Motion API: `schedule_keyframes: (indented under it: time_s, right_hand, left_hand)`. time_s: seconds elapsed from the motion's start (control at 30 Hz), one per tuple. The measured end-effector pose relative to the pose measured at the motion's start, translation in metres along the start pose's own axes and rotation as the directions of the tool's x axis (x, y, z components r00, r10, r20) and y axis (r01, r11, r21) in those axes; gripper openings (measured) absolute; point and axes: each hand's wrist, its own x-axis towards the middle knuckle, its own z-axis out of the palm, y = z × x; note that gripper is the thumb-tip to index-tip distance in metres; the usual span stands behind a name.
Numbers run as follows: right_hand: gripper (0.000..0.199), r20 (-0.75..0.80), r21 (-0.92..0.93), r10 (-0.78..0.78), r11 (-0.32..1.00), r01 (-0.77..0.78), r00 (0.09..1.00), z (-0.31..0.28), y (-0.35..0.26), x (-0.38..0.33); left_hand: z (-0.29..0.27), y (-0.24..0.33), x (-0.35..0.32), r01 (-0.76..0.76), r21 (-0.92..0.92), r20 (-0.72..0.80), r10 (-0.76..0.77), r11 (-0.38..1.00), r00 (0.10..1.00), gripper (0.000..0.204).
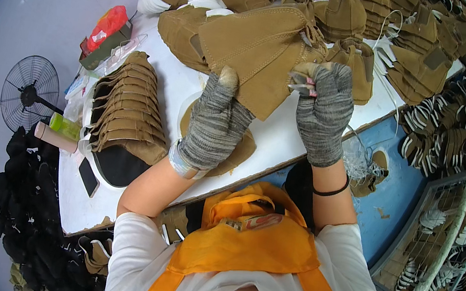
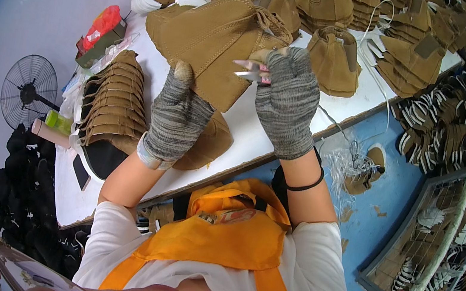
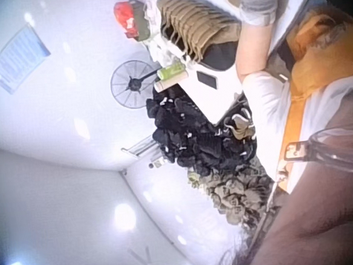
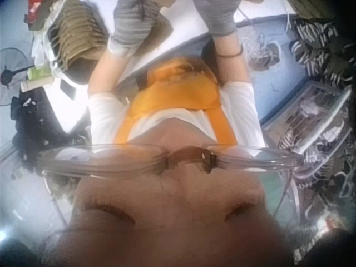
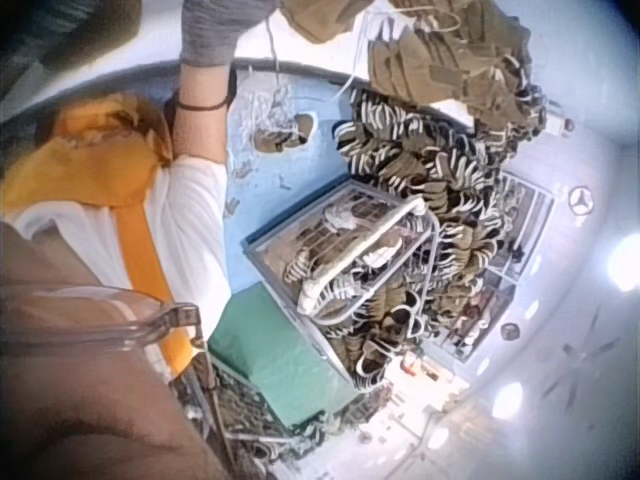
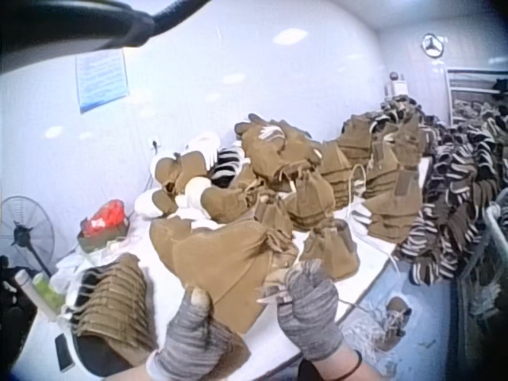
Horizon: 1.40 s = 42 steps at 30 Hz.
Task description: The person picks up tan shoe parts one by one, uses hand clippers to trim excess threads from the edges and interior of each part, and places them onto a stack on a table.
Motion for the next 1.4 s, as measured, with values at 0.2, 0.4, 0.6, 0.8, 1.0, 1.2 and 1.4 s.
schedule_keyframes:
  time_s: [0.2, 0.4, 0.6, 0.8, 1.0, 1.2, 1.4]
  right_hand:
    - [0.018, 0.023, 0.445, 0.417, 0.810, -0.383, 0.909, -0.018, 0.001, 0.019]
    - [0.028, 0.060, 0.775, 0.545, 0.503, -0.383, 0.836, -0.021, 0.018, 0.001]
    - [0.036, 0.189, 0.594, 0.371, 0.694, -0.407, 0.909, -0.028, -0.012, 0.016]
    - [0.043, 0.259, 0.636, 0.397, 0.616, -0.465, 0.880, -0.026, -0.018, 0.010]
    - [0.041, 0.192, 0.746, 0.464, 0.504, -0.436, 0.865, -0.026, -0.020, 0.006]
    - [0.038, 0.155, 0.727, 0.581, 0.480, -0.491, 0.799, -0.025, -0.016, -0.011]
    - [0.035, 0.215, 0.651, 0.598, 0.502, -0.569, 0.772, -0.030, 0.005, -0.033]
  left_hand:
    - [-0.001, 0.001, -0.002, 0.065, -0.195, -0.032, -0.073, 0.979, 0.997, 0.047]
    - [-0.003, -0.002, 0.001, 0.055, -0.236, -0.001, -0.056, 0.970, 0.998, 0.047]
    - [0.003, 0.001, -0.001, 0.087, -0.197, 0.015, -0.086, 0.977, 0.996, 0.049]
    - [0.006, -0.002, -0.006, 0.093, -0.218, 0.015, -0.092, 0.971, 0.996, 0.057]
    - [0.013, -0.013, -0.006, 0.236, -0.481, 0.095, -0.218, 0.844, 0.971, 0.055]
    - [0.024, -0.040, -0.015, -0.063, 0.305, -0.071, 0.089, 0.950, 0.994, 0.057]
    - [0.021, -0.061, -0.014, 0.096, 0.021, -0.237, -0.089, 0.995, 0.967, 0.072]
